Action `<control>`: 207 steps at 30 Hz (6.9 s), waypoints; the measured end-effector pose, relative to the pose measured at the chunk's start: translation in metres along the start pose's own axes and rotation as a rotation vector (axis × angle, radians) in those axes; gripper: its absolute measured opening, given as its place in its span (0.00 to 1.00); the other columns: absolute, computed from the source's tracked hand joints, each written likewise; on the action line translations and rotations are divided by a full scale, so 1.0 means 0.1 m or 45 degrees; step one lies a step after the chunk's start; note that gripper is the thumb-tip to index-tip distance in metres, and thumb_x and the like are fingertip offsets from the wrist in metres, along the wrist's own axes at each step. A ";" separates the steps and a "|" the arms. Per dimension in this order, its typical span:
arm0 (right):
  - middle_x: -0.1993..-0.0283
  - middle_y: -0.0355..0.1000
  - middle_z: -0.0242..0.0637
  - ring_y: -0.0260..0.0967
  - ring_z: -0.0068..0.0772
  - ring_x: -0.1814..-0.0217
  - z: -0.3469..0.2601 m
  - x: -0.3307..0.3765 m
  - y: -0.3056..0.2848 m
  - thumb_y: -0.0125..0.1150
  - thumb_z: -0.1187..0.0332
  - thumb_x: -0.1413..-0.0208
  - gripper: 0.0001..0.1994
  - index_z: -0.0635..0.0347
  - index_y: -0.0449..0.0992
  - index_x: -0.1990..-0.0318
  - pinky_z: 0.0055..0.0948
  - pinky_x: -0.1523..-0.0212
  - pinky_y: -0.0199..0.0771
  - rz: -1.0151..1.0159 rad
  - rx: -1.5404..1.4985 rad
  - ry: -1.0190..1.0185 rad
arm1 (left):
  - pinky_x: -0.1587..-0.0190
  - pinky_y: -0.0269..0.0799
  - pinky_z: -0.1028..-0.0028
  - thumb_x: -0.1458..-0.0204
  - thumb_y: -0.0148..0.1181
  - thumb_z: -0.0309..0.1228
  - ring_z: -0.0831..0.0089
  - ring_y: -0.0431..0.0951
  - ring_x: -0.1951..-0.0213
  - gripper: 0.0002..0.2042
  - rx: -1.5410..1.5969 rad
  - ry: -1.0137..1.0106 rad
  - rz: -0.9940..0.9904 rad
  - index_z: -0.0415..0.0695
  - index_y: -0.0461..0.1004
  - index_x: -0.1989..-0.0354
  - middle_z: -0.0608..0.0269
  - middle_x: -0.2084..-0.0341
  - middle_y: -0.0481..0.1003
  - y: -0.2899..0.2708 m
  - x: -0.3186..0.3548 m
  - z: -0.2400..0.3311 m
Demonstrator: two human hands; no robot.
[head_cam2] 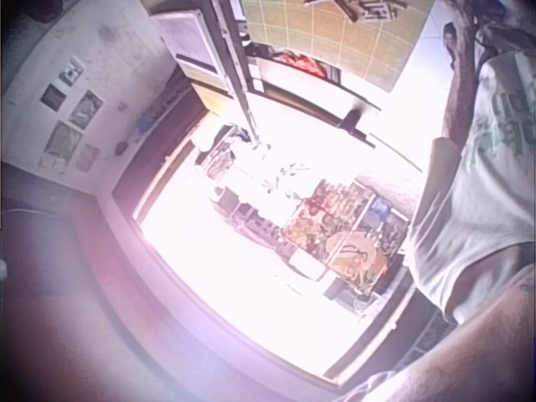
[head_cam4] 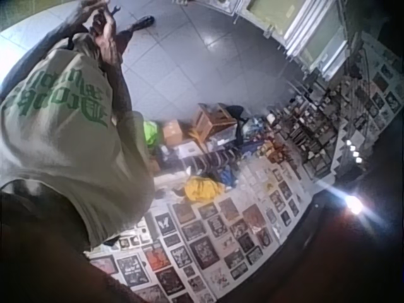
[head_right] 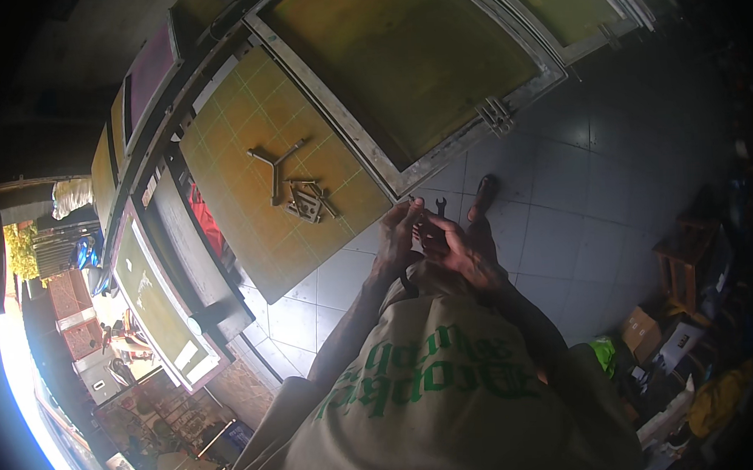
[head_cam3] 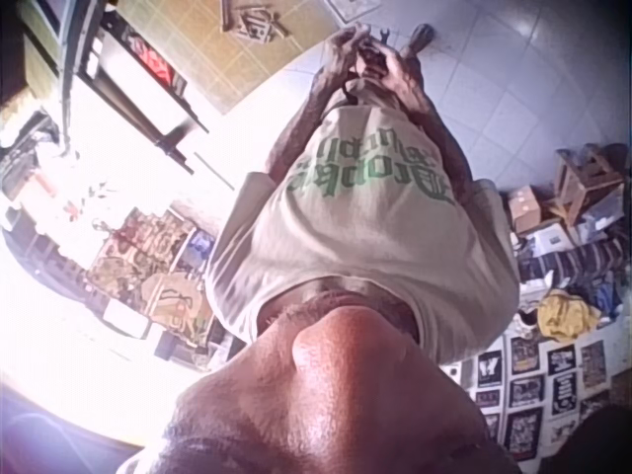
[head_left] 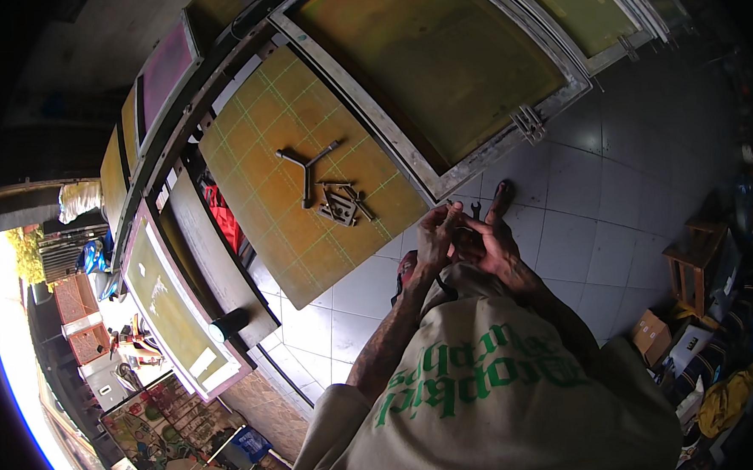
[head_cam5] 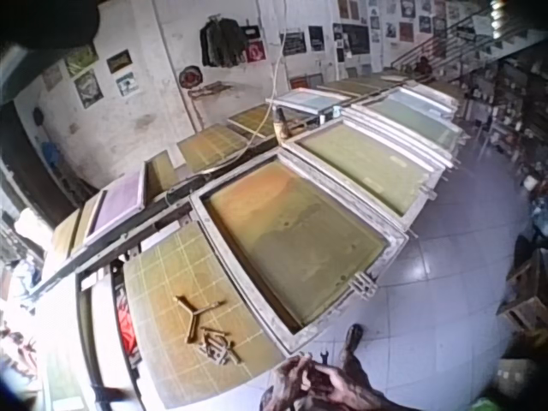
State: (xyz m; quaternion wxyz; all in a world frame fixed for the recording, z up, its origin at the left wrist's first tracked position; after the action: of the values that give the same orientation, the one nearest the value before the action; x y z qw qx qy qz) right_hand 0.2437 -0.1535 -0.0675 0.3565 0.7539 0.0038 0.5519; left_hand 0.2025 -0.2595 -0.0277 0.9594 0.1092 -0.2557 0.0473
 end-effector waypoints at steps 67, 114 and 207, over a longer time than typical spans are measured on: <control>0.72 0.75 0.33 0.71 0.29 0.78 -0.06 0.00 -0.03 0.60 0.57 0.38 0.11 0.54 0.74 0.60 0.28 0.78 0.70 -0.106 0.068 -0.093 | 0.67 0.73 0.72 0.46 0.67 0.44 0.74 0.76 0.69 0.22 -0.180 0.179 -0.071 0.39 0.77 0.52 0.60 0.71 0.78 -0.01 0.05 0.10; 0.75 0.71 0.27 0.65 0.24 0.83 -0.13 0.24 0.08 0.60 0.59 0.38 0.08 0.49 0.74 0.57 0.23 0.79 0.66 0.057 0.058 -0.094 | 0.67 0.70 0.74 0.41 0.61 0.43 0.77 0.76 0.70 0.19 -0.122 -0.101 0.049 0.38 0.80 0.53 0.63 0.71 0.79 -0.03 0.03 -0.12; 0.79 0.66 0.22 0.54 0.17 0.86 -0.14 0.28 0.13 0.59 0.55 0.37 0.09 0.47 0.74 0.62 0.22 0.84 0.52 -0.061 0.143 -0.098 | 0.79 0.72 0.76 0.44 0.67 0.41 0.77 0.79 0.75 0.20 -0.199 0.056 0.111 0.31 0.79 0.59 0.55 0.71 0.81 -0.04 -0.02 -0.02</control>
State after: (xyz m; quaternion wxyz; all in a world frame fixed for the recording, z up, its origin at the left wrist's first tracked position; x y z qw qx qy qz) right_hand 0.2375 -0.1446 -0.0348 0.3264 0.7932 0.0391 0.5125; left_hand 0.2028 -0.2625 -0.0312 0.9674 0.0217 -0.2421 0.0712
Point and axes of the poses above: each hand's wrist, its own x-axis away from the middle knuckle, its own y-axis out of the palm, z = x × y, the point moved 8 cm from there along -x, towards the middle knuckle
